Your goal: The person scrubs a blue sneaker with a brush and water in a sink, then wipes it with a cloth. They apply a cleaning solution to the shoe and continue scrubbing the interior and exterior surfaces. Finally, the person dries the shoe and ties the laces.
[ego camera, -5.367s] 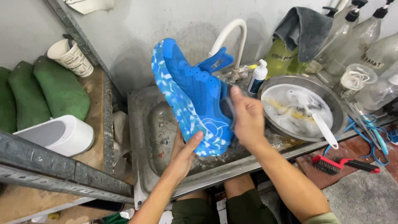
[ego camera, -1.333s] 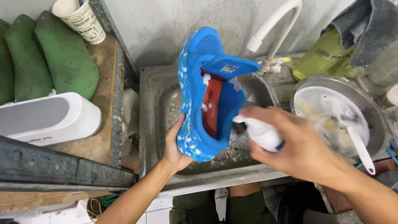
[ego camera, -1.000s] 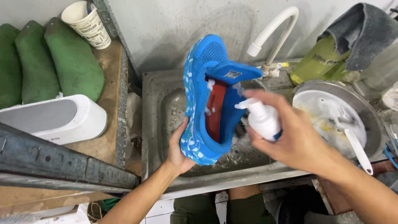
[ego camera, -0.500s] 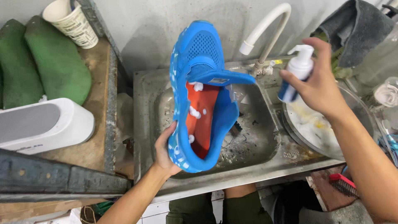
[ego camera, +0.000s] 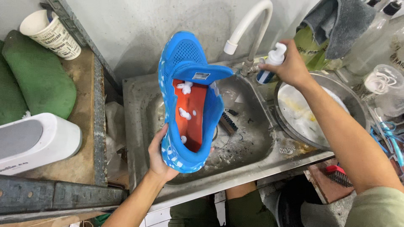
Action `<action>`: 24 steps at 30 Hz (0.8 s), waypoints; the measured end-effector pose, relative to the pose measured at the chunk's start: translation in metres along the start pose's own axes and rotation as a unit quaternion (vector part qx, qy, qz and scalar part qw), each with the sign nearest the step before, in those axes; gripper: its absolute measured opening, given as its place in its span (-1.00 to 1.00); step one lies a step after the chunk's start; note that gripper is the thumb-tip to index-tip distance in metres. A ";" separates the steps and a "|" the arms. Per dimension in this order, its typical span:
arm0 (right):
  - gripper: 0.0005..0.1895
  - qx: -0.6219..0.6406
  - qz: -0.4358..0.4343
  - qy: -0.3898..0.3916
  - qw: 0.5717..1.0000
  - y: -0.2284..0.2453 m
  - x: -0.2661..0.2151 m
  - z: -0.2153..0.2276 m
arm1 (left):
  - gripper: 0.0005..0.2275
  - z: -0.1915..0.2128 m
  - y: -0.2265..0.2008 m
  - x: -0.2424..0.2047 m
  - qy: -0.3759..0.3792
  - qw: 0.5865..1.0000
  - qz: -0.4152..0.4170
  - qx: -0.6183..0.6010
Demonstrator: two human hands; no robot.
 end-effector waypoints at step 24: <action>-0.44 -0.466 -0.003 0.130 0.875 -0.128 -0.152 0.095 | -0.67 0.067 -0.009 0.006 -0.218 0.969 -0.049 0.106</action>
Point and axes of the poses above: each hand's wrist, its own x-axis towards the middle knuckle, its own z-axis out of the back of the hand, y = z × x, the point moved 8 cm from there along x, towards the middle knuckle, and after that the axes turned 1 degree about x, right-handed, at the moved point
